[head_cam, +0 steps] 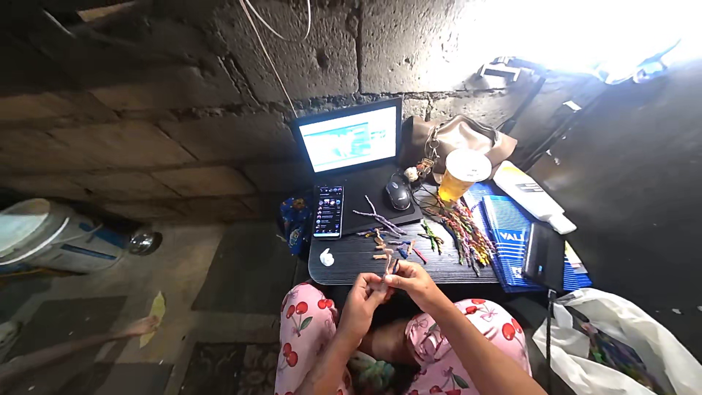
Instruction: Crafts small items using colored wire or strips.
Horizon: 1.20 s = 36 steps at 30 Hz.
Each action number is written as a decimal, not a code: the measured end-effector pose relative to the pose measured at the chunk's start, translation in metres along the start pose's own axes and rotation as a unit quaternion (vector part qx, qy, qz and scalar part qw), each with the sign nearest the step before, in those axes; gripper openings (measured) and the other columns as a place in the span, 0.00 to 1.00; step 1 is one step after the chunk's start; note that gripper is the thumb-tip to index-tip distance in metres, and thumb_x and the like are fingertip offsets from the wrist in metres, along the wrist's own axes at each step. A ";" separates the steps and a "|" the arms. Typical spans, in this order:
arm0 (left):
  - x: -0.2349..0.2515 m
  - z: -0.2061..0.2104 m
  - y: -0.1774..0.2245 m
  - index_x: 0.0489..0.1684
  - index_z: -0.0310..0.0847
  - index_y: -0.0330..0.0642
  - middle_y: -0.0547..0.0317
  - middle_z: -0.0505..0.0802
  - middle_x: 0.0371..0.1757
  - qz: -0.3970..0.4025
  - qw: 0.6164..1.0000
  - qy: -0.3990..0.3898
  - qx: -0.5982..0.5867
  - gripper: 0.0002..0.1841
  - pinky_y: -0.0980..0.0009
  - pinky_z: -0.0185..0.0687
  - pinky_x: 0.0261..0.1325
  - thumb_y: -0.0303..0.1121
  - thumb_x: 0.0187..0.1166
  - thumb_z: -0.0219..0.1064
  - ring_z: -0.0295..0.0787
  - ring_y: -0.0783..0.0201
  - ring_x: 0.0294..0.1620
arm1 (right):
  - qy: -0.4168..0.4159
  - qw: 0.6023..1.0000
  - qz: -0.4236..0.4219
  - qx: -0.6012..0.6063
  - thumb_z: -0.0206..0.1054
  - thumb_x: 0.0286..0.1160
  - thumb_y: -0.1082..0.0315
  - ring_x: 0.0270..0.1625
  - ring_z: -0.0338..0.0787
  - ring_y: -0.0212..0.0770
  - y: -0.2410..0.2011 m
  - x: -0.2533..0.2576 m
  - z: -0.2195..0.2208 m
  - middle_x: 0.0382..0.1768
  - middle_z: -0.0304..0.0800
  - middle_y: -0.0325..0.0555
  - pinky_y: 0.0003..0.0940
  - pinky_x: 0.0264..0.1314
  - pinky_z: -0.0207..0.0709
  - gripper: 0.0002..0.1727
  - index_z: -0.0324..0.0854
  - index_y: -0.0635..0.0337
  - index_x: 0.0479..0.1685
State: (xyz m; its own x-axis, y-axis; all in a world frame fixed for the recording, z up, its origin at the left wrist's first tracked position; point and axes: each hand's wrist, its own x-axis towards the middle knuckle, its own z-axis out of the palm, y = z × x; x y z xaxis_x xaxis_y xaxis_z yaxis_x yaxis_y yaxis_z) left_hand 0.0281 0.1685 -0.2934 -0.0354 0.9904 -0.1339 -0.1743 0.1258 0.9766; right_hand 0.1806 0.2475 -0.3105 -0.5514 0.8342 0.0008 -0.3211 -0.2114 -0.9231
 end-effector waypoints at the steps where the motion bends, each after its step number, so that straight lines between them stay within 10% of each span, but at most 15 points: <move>1: -0.002 -0.004 0.007 0.57 0.76 0.40 0.65 0.92 0.39 -0.087 0.991 -0.055 -0.088 0.10 0.74 0.87 0.51 0.27 0.87 0.52 0.90 0.72 0.41 | -0.026 1.000 -0.002 0.008 0.71 0.69 0.72 0.35 0.89 0.24 -0.001 -0.001 -0.003 0.30 0.91 0.28 0.24 0.46 0.84 0.03 0.86 0.52 0.32; 6: -0.005 -0.028 -0.019 0.56 0.90 0.50 0.65 0.95 0.42 -0.201 0.848 -0.327 -0.365 0.21 0.76 0.86 0.55 0.49 0.92 0.51 0.92 0.72 0.44 | -0.177 0.983 -0.005 0.058 0.75 0.68 0.68 0.39 0.89 0.20 0.003 -0.002 -0.010 0.35 0.94 0.25 0.20 0.46 0.83 0.03 0.92 0.46 0.34; 17: -0.012 -0.018 -0.031 0.50 0.93 0.54 0.68 0.96 0.45 -0.214 0.792 -0.394 -0.414 0.10 0.77 0.86 0.52 0.43 0.82 0.68 0.92 0.74 0.44 | -0.332 0.938 -0.034 0.091 0.75 0.73 0.62 0.44 0.88 0.18 0.014 0.004 -0.015 0.40 0.92 0.22 0.18 0.49 0.81 0.02 0.93 0.43 0.38; 21: -0.015 -0.014 -0.026 0.46 0.93 0.56 0.71 0.95 0.42 -0.193 0.830 -0.360 -0.379 0.08 0.80 0.85 0.48 0.43 0.78 0.72 0.90 0.76 0.42 | -0.316 0.945 -0.060 0.066 0.76 0.71 0.58 0.47 0.86 0.17 0.013 0.003 -0.014 0.41 0.91 0.19 0.17 0.52 0.78 0.02 0.93 0.40 0.35; 26: -0.015 -0.008 -0.001 0.33 0.80 0.46 0.70 0.88 0.34 0.014 0.995 -0.095 -0.042 0.03 0.80 0.77 0.39 0.27 0.74 0.66 0.82 0.79 0.34 | -0.100 0.992 -0.064 -0.039 0.80 0.61 0.50 0.39 0.86 0.18 0.006 -0.006 -0.004 0.34 0.89 0.19 0.19 0.45 0.82 0.07 0.90 0.35 0.26; 30: -0.006 -0.012 0.018 0.33 0.85 0.24 0.39 0.90 0.37 0.236 0.907 0.019 0.348 0.07 0.61 0.87 0.51 0.24 0.71 0.71 0.90 0.51 0.42 | 0.032 0.997 -0.036 -0.055 0.73 0.65 0.63 0.34 0.84 0.20 0.013 0.002 0.006 0.29 0.87 0.20 0.21 0.42 0.81 0.09 0.82 0.37 0.21; 33: -0.004 -0.010 0.026 0.49 0.83 0.21 0.40 0.91 0.44 0.091 0.969 -0.036 0.229 0.12 0.63 0.84 0.54 0.27 0.82 0.65 0.89 0.58 0.45 | 0.016 0.999 -0.033 -0.023 0.67 0.72 0.71 0.34 0.86 0.19 0.008 0.002 0.003 0.29 0.89 0.19 0.21 0.43 0.82 0.13 0.83 0.36 0.25; 36: -0.006 -0.013 0.022 0.58 0.81 0.36 0.63 0.92 0.44 -0.085 0.988 -0.126 -0.013 0.16 0.76 0.81 0.42 0.36 0.92 0.50 0.84 0.76 0.36 | -0.066 0.998 -0.017 -0.004 0.72 0.73 0.62 0.32 0.88 0.19 0.006 0.000 -0.006 0.30 0.93 0.20 0.20 0.39 0.84 0.07 0.88 0.33 0.30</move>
State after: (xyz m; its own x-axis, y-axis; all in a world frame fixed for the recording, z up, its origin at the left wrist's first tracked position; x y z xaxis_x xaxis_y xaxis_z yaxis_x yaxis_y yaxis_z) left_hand 0.0113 0.1646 -0.2730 0.2413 0.9388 -0.2459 -0.1820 0.2927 0.9387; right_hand 0.1832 0.2497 -0.3185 -0.6372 0.7662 0.0833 -0.3363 -0.1791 -0.9246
